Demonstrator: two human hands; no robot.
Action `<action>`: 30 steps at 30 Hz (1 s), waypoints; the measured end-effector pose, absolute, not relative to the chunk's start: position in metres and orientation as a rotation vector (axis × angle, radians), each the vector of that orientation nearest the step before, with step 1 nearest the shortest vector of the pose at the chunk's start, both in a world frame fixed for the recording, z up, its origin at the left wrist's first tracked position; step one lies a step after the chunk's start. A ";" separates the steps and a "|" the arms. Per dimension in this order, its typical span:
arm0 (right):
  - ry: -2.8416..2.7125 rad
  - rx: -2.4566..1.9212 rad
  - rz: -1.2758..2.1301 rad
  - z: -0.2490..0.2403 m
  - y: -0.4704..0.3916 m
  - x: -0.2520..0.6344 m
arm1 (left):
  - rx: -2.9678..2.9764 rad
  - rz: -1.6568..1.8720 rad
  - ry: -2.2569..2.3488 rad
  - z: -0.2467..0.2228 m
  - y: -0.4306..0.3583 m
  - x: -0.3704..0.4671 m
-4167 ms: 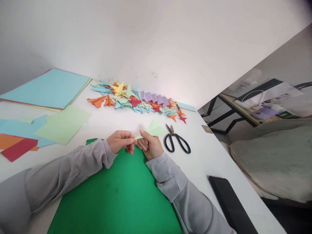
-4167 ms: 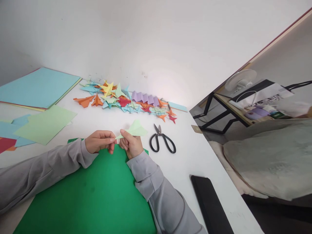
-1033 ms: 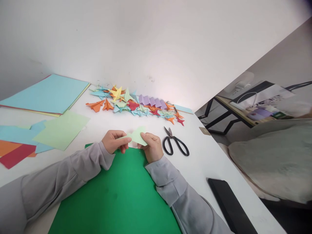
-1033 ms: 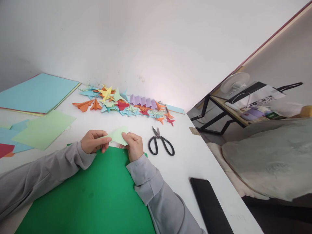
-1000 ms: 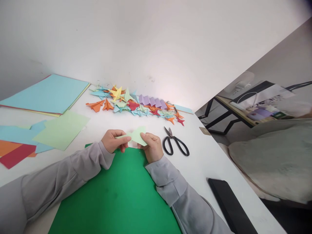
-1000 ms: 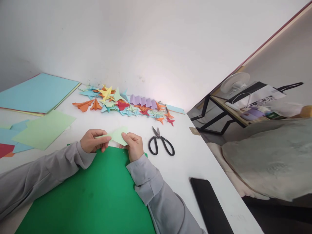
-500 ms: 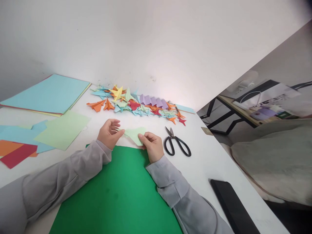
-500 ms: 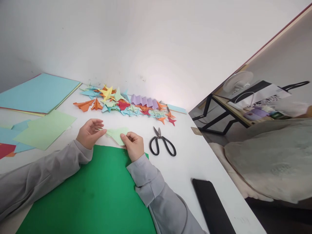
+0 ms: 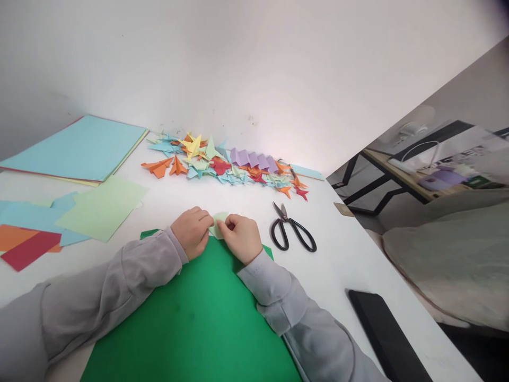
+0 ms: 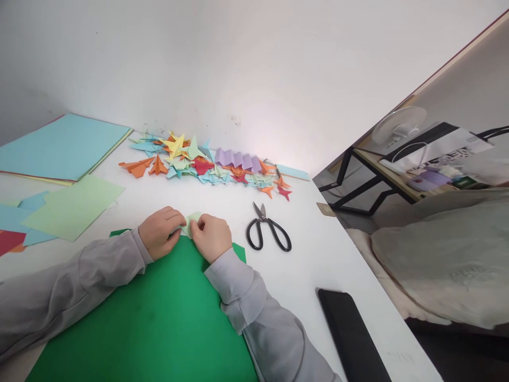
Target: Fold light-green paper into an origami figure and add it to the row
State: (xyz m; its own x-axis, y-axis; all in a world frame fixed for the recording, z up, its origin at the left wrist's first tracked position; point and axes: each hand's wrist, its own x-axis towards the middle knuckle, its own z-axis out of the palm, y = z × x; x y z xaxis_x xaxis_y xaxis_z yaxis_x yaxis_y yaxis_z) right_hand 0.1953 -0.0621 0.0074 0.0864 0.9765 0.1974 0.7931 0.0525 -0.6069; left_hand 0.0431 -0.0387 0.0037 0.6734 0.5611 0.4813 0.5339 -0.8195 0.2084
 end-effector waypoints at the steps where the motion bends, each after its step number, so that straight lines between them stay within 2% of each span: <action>1: -1.733 -1.787 0.368 0.007 -0.063 0.198 | 2.848 0.805 0.923 0.004 -0.039 0.043; 4: -1.725 -1.613 0.366 0.006 -0.066 0.212 | 2.897 0.735 0.917 0.004 -0.038 0.040; 8: -1.994 -1.124 0.481 0.005 -0.068 0.230 | 3.026 0.678 0.844 0.003 -0.036 0.038; 10: -2.095 -1.037 0.500 0.002 -0.067 0.234 | 3.086 0.671 0.806 0.001 -0.036 0.038; 21: -2.215 -0.952 0.408 -0.002 -0.062 0.235 | 3.197 0.766 0.787 0.002 -0.044 0.042; 30: -2.231 -1.014 0.441 0.000 -0.062 0.234 | 3.060 0.629 0.949 0.005 -0.054 0.045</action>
